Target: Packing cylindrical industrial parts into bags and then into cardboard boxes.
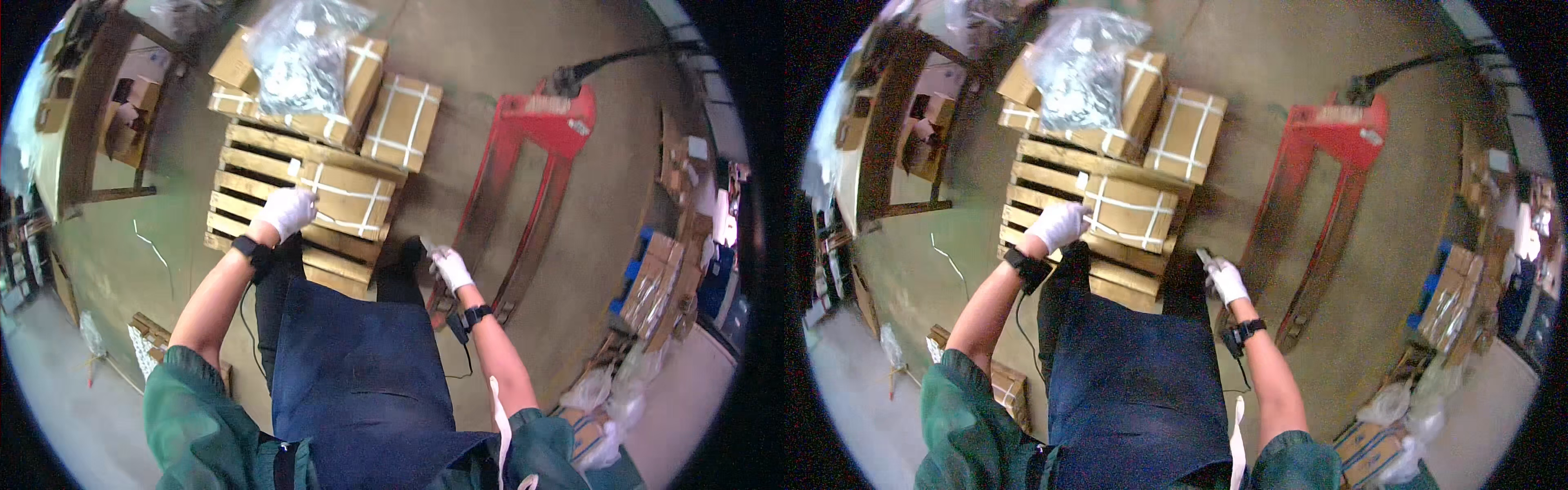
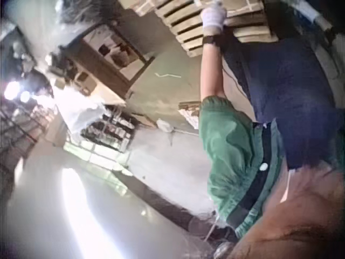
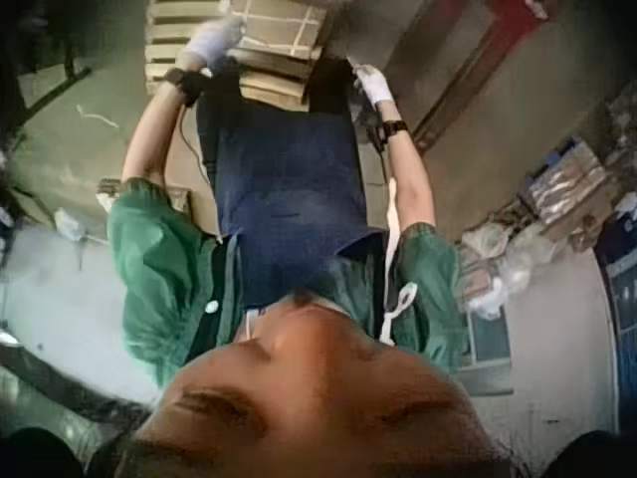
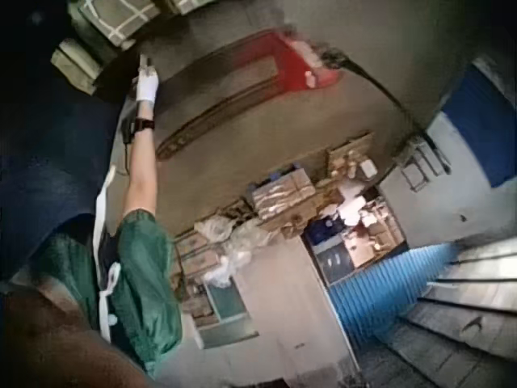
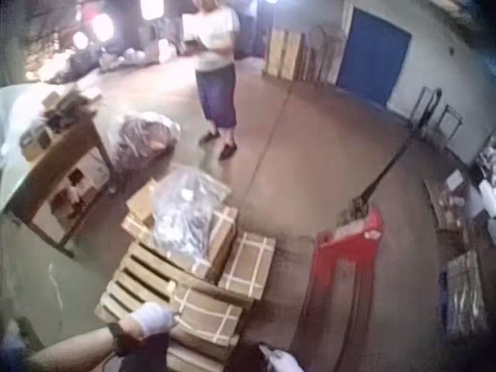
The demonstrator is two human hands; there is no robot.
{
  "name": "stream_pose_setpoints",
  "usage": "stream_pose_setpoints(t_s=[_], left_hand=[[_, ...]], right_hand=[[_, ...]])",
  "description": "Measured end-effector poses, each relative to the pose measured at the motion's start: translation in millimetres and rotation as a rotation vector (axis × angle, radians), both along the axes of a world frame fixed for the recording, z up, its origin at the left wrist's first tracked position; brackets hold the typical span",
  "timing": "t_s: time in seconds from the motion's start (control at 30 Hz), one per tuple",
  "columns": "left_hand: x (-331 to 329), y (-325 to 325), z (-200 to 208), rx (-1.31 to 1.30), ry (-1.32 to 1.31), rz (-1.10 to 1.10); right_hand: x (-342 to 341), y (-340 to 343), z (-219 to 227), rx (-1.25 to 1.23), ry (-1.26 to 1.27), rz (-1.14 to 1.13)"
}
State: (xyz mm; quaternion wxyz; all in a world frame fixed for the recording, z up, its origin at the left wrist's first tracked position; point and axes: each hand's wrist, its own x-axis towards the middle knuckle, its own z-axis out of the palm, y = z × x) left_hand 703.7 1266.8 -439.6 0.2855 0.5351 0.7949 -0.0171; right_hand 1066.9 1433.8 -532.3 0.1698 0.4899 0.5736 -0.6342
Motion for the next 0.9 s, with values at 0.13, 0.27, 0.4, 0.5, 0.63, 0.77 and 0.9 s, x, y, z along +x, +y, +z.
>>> stream_pose_setpoints(t_s=[0.13, 0.27, 0.4, 0.5, 0.63, 0.77, 0.9], left_hand=[[32, 33, -82, -0.010, -0.052, 0.019], [72, 49, -165, -0.122, -0.132, -0.023], [89, 5, -241, -0.118, -0.089, 0.021], [112, -6, -273, -0.057, 0.071, -0.104], [137, -11, -294, -0.113, 0.143, -0.022], [130, -20, -312, -0.101, 0.113, -0.122], [117, -29, -309, 0.021, -0.157, -0.030]], right_hand=[[-28, 3, -50, 0.025, -0.073, 0.024], [-31, -1, -137, 0.130, -0.102, 0.151], [-80, -11, -169, 0.163, -0.078, 0.359], [-89, -16, -208, 0.147, -0.046, 0.433], [-100, -29, -232, 0.200, -0.089, 0.507], [-103, -38, -246, 0.219, -0.174, 0.699], [-94, -54, -251, 0.231, -0.052, 0.736]])
